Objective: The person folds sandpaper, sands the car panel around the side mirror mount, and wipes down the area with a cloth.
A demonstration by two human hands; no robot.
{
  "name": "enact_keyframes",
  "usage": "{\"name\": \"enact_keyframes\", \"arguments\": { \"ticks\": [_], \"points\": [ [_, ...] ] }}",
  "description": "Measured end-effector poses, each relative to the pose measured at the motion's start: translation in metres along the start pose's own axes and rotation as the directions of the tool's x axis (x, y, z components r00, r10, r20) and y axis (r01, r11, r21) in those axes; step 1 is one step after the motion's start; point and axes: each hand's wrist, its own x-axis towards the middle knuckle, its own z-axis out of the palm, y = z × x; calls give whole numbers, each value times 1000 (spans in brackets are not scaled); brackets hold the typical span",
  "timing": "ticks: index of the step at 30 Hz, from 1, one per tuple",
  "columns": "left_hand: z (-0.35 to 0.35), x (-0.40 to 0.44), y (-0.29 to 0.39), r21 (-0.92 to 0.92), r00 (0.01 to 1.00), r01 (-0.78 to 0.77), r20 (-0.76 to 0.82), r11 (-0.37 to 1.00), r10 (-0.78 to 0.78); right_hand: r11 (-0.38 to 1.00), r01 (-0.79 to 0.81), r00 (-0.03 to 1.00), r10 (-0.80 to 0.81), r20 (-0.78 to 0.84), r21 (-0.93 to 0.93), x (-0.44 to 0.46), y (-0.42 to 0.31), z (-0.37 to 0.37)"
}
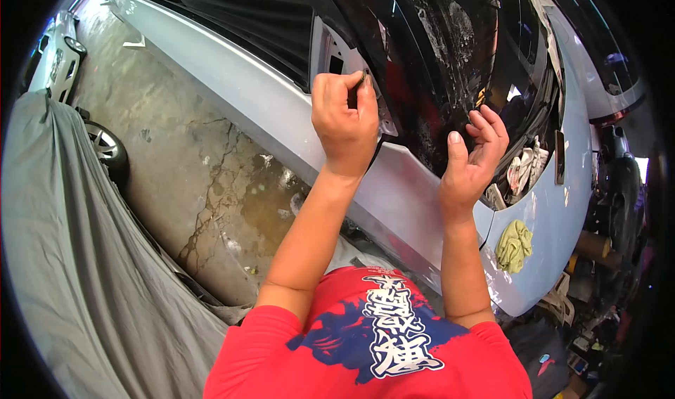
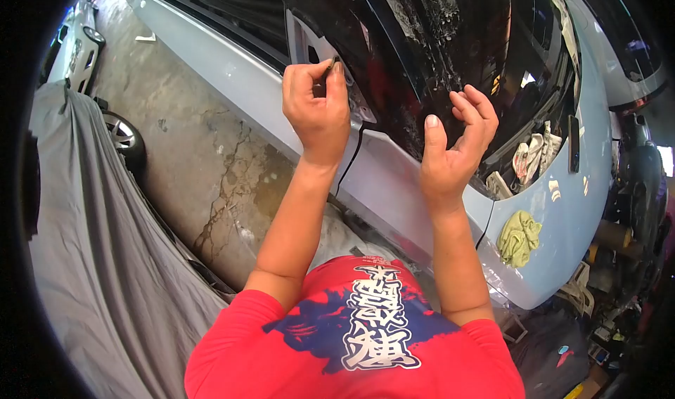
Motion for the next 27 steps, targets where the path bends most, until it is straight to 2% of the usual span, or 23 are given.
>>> {"name": "enact_keyframes", "arguments": {
  "ticks": [18, 22, 27],
  "points": [
    [4, -6, -1, 50, 1000, 0, -13, 999, 1, 1000, 14, 1000, -14, 10, -1, 2, 3, -4],
    [-4, -11, -3, 23, 999, 19, 25, 1000, -19, 1000, 23, 1000, -23, 17, -10, 4, 0, -2],
    [2, -11, -3, 15, 1000, 17, 0, 1000, -17, 1000, 9, 1000, -9, -1, 26, 3, 3, -2]
  ]
}}
